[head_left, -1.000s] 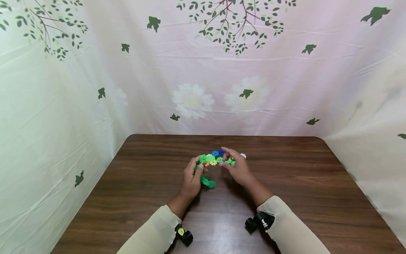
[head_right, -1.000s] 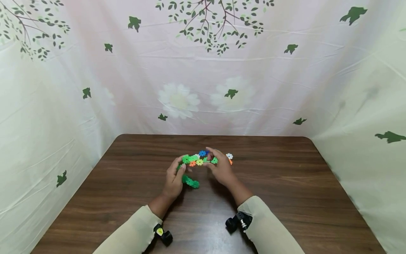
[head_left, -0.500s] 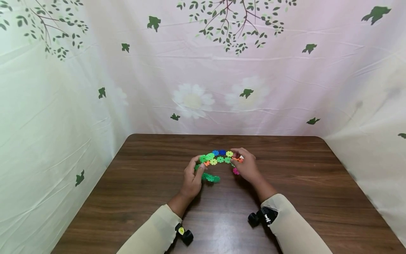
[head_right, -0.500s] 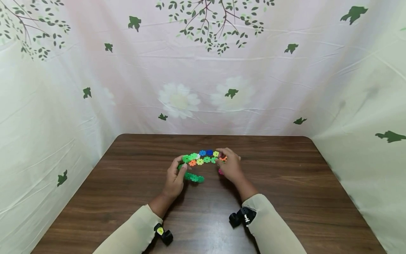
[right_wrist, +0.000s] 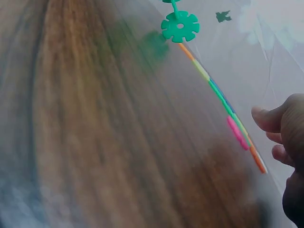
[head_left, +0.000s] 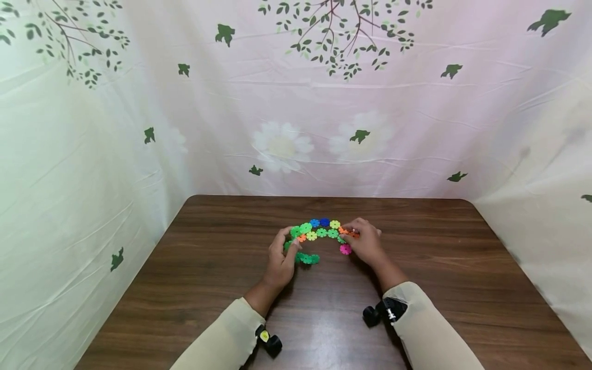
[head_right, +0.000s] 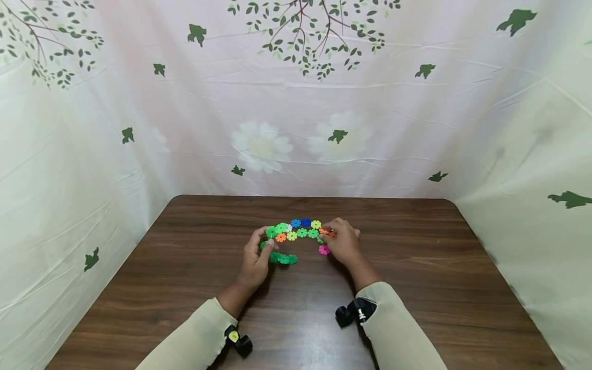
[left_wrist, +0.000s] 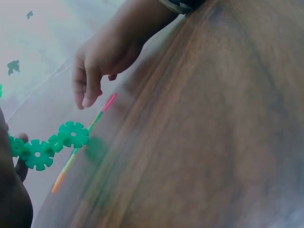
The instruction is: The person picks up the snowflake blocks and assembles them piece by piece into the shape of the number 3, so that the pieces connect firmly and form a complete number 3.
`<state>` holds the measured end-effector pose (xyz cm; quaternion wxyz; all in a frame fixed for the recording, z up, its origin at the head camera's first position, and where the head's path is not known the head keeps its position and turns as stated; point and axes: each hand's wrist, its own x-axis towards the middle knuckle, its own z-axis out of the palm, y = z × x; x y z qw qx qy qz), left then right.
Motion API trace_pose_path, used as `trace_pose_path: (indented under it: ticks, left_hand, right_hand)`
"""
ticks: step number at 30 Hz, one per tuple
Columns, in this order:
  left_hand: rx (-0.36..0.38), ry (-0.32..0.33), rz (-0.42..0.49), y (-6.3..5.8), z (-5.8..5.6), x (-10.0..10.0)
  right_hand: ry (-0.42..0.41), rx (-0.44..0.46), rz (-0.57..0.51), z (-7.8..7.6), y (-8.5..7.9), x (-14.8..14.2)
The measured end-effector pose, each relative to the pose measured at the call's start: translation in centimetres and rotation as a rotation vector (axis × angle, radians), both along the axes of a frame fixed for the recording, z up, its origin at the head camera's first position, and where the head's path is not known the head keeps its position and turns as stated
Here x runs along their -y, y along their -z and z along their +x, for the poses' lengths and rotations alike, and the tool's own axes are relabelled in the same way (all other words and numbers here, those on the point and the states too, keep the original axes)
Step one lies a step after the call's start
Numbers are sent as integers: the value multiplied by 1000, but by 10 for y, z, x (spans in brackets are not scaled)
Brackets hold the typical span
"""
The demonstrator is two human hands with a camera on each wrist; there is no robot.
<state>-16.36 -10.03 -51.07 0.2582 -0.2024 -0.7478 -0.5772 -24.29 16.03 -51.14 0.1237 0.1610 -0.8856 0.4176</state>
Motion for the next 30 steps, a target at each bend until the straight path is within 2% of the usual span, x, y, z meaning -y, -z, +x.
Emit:
trace_pose_path:
  ticks: [7, 21, 30]
  left_hand:
    - [1, 7, -1, 1, 0, 1]
    - [50, 13, -11, -3, 2, 0]
    - [40, 19, 0, 2, 0, 1]
  right_hand:
    - [2, 62, 89, -1, 6, -4]
    - [41, 87, 100, 0, 9, -5]
    - [47, 102, 101, 1, 7, -3]
